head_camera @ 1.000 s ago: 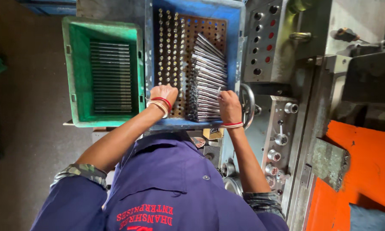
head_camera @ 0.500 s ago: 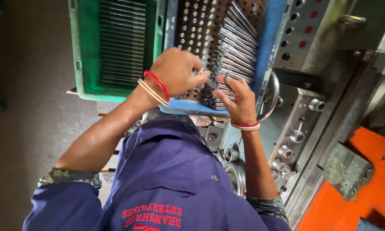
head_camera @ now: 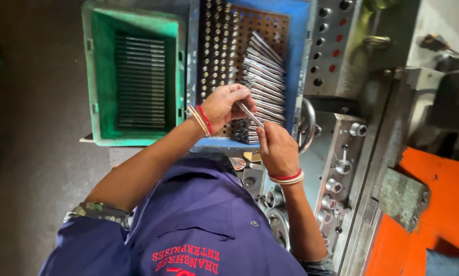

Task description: The person repeatedly picks metal rods from a blue crate, inserts them into a metal forming machine, and operates a lever to process each rod. The processed rods are returned to the crate. The person wears flip-flops and a purple shirt with red text.

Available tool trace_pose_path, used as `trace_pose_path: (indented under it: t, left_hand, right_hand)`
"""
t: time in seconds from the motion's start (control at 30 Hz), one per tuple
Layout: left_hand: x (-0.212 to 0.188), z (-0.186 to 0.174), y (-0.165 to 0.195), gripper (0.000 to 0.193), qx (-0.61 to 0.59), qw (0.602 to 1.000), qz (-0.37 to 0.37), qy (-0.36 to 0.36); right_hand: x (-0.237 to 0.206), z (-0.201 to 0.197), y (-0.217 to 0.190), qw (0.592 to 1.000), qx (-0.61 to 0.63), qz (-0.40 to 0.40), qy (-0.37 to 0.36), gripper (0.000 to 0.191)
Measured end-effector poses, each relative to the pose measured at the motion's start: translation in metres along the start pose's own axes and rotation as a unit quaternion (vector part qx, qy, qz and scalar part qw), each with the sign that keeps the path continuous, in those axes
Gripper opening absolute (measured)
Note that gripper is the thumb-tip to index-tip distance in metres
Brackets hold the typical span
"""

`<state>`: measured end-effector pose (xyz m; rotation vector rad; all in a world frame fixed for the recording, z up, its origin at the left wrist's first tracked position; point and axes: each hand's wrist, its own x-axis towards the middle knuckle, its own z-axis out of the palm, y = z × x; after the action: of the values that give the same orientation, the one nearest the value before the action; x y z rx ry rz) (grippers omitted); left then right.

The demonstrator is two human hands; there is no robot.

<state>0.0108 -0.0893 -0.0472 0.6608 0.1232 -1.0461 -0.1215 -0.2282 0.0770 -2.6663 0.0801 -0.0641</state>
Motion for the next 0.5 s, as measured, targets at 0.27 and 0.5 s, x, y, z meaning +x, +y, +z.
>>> trace_pose_path:
  t: [0.27, 0.5]
  left_hand:
    - [0.023, 0.058, -0.014, 0.022, -0.051, 0.991, 0.108, 0.062]
    - [-0.01, 0.097, 0.011, 0.03, 0.536, 0.736, 0.413, 0.002]
  right_hand:
    - [-0.016, -0.002, -0.015, 0.994, -0.082, 0.015, 0.077, 0.028]
    - [-0.037, -0.048, 0.006, 0.977, 0.167, 0.121, 0.047, 0.023]
